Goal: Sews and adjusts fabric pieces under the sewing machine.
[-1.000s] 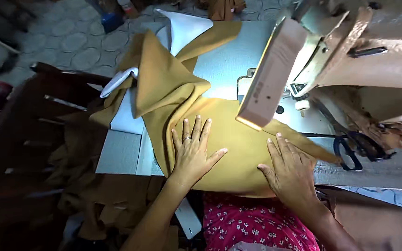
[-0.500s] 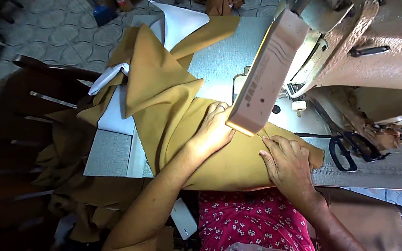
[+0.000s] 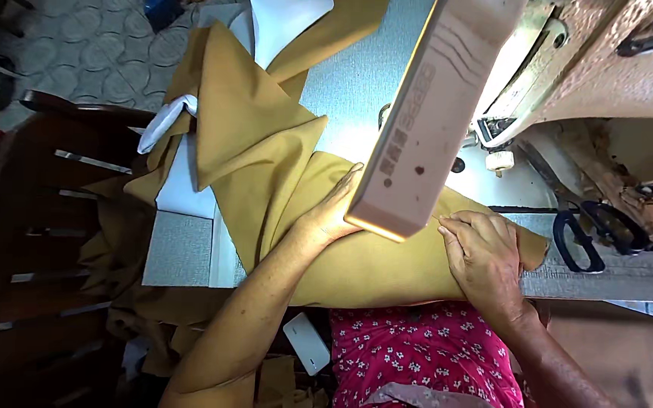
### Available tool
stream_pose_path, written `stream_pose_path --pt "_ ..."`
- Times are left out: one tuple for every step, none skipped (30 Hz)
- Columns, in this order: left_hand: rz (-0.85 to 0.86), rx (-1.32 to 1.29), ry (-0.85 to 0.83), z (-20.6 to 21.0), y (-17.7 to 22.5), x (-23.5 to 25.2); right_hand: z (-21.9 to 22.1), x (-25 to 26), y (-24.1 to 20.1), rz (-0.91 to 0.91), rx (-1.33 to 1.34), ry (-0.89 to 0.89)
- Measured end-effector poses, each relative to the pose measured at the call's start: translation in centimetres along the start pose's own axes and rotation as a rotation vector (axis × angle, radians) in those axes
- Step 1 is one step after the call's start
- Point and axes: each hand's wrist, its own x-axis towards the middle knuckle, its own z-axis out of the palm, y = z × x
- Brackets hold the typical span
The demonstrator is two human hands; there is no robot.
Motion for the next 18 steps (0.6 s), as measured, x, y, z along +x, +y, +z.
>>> stream_pose_path --pt "0.026 0.017 0.007 0.0 -0.2 -0.1 0.0 -0.1 0.1 0.004 0.002 0.0" --pt "0.044 0.022 0.014 -0.1 -0.2 -0.2 -0.1 -0.1 0.1 0.01 0.003 -0.005" --pt "0.052 0.02 0.022 -0.2 -0.1 -0.2 -0.2 -0.2 0.1 0.016 0.002 -0.01" --pt "0.054 0.013 0.028 -0.2 0.0 -0.2 -0.3 -0.2 0.2 0.023 0.0 -0.016" --pt "0.057 0.011 0.036 -0.2 0.1 -0.3 -0.5 -0.2 0.2 0.028 -0.002 -0.024" --pt "0.065 0.017 0.043 -0.2 0.1 -0.3 -0.7 -0.1 0.2 0.033 -0.005 -0.037" --pt "0.07 0.03 0.045 -0.3 0.2 -0.3 -0.8 0.0 0.3 0.034 -0.005 -0.049" --pt "0.07 0.049 0.042 -0.3 0.3 -0.4 -0.8 0.0 0.3 0.031 -0.004 -0.057" --pt "0.07 0.071 0.037 -0.4 0.5 -0.5 -0.8 0.0 0.3 0.025 -0.006 -0.06" --pt "0.071 0.089 0.036 -0.6 0.8 -0.6 -0.8 0.0 0.3 0.018 -0.013 -0.057" --pt "0.074 0.102 0.037 -0.7 1.1 -0.7 -0.7 0.0 0.3 0.009 -0.025 -0.052" --pt "0.078 0.107 0.043 -0.8 1.3 -0.7 -0.7 0.1 0.3 -0.003 -0.039 -0.044" --pt "0.08 0.105 0.046 -0.9 1.5 -0.8 -0.5 0.1 0.4 -0.02 -0.058 -0.033" --pt "0.084 0.1 0.045 -1.0 1.4 -0.7 -0.3 0.2 0.4 -0.043 -0.08 -0.02" --pt "0.083 0.089 0.035 -1.0 1.2 -0.4 -0.2 0.3 0.5 -0.064 -0.1 -0.013" --pt "0.067 0.068 0.005 -1.0 0.8 -0.1 -0.1 0.3 0.6 -0.077 -0.1 -0.014" --pt "0.035 0.033 -0.043 -1.4 0.5 0.3 -0.3 0.4 0.6 -0.074 -0.069 -0.026" --pt "-0.007 -0.009 -0.111 -1.8 0.2 0.8 -0.8 0.5 0.4 -0.046 -0.002 -0.048"
